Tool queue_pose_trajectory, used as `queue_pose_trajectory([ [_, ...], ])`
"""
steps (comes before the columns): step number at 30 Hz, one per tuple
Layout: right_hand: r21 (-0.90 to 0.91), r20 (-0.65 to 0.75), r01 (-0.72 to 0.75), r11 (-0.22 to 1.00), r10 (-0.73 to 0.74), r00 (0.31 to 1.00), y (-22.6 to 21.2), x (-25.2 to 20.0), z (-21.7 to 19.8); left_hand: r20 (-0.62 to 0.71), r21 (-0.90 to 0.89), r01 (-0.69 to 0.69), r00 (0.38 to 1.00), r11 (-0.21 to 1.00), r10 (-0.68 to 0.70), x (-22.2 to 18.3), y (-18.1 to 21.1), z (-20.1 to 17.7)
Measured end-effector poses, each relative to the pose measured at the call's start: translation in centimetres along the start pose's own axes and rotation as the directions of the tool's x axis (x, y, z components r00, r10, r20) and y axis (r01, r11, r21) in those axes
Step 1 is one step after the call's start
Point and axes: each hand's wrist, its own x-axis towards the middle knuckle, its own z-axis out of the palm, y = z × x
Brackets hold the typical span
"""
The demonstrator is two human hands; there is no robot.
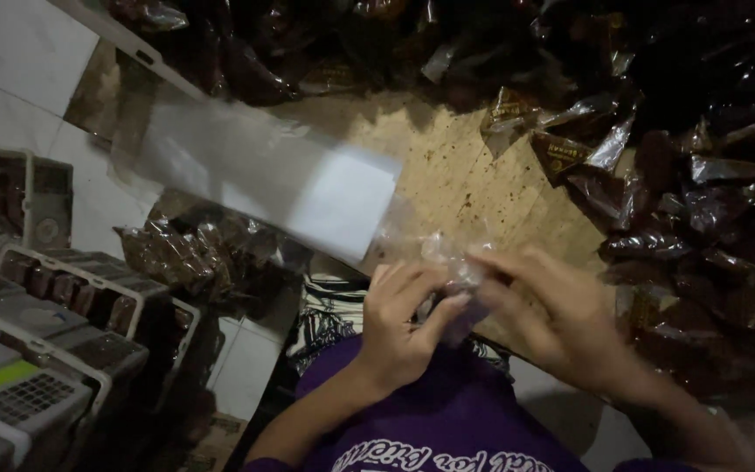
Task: Packaging small triangular bread packets into a larger plastic bag and sealing it with a stapler
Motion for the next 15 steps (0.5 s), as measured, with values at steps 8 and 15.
queue_pose_trajectory([
  [8, -0.075, 0.232, 0.027, 0.997, -0.009, 0.973, -1.9, 0.4, -0.8, 0.021, -0.153, 0.133, 0.991, 0.979, -0.131, -1.2, -0.6, 0.3],
  [15, -0.065, 0.268, 0.14, 0.988, -0.118, 0.956, -1.0, 1.2, 0.7, -0.144, -0.118, 0.087, 0.984, 0.989, -0.103, -1.4, -1.2, 2.0],
])
